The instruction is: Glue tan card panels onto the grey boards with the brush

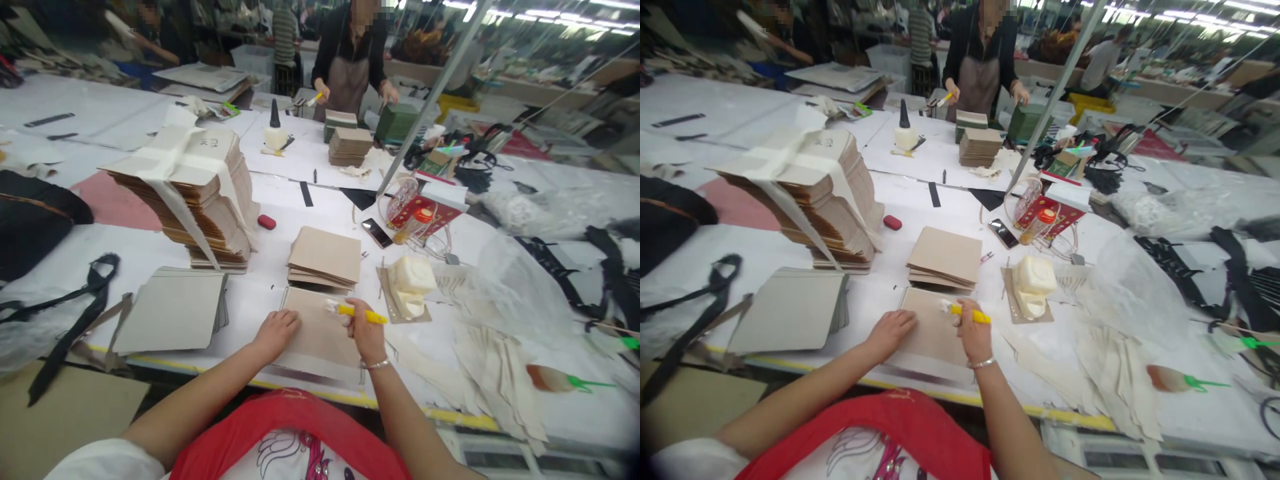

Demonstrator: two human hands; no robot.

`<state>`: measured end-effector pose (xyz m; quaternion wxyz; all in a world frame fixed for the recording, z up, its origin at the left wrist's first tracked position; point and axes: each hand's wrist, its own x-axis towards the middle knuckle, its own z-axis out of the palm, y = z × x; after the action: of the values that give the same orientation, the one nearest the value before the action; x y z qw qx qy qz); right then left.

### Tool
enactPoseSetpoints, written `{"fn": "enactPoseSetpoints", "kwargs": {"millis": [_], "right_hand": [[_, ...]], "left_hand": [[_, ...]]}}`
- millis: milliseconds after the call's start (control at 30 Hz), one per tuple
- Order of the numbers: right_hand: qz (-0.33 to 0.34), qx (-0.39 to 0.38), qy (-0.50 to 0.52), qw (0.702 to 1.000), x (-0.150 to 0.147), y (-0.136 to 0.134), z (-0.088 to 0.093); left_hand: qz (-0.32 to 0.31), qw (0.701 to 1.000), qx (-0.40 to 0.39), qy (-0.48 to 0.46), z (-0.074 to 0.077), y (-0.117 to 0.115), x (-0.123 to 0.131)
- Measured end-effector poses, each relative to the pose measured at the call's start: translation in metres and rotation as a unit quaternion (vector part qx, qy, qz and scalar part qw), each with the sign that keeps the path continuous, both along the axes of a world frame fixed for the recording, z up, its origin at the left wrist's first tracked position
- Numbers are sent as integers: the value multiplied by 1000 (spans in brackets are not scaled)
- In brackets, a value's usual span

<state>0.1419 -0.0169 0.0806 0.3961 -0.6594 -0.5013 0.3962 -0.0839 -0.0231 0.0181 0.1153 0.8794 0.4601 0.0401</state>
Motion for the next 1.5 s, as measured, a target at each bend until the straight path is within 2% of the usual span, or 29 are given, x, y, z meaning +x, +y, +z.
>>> {"fn": "enactPoseSetpoints", "kwargs": {"millis": [67, 133, 233, 333, 500, 567, 633, 700, 767, 867, 1033, 1167, 1267, 1333, 1400, 1500], "right_hand": [[14, -72, 129, 989, -33, 18, -11], [-15, -130, 192, 973, -56, 33, -27], [-72, -157, 206, 963, -57, 42, -49], [-134, -137, 190, 963, -14, 31, -56], [-220, -99, 160, 957, 85, -16, -57], [-207, -76, 105, 970, 111, -31, -69], [-156, -52, -59, 985, 126, -37, -89], [-98, -37, -242, 965, 130, -36, -113], [-59, -30, -343, 937, 127, -31, -134], [-33, -24, -372, 927, 122, -26, -156], [0, -23, -402, 915, 124, -38, -169], [1, -27, -401, 916, 122, -54, -170], [-24, -35, -393, 919, 116, -64, -158], [-67, -19, -355, 932, 112, -69, -138], [-112, 28, -277, 954, 108, -72, -108], [-122, 98, -146, 977, 96, -71, -53]], "left_hand": [[-16, 1000, 3, 17, -1, -2, 1], [-19, 999, 7, 29, -3, -4, 0], [-17, 999, 9, 38, -7, -7, -2], [-13, 999, 14, 36, -13, -7, -3], [-10, 999, 14, 35, -16, -8, 0], [-7, 999, 9, 42, -14, -9, 2], [1, 999, 7, 51, -13, -10, 5], [12, 998, 7, 55, -12, -12, 8], [21, 998, 5, 56, -11, -13, 11], [29, 998, 5, 60, -11, -14, 13], [28, 997, 6, 71, -14, -16, 13], [32, 997, -2, 65, -11, -17, 13], [32, 997, -22, 72, -3, -14, 13], [34, 997, -31, 69, 4, -10, 14], [42, 998, -26, 26, 13, -5, 20], [37, 989, -47, -136, 28, -2, 43]]}}
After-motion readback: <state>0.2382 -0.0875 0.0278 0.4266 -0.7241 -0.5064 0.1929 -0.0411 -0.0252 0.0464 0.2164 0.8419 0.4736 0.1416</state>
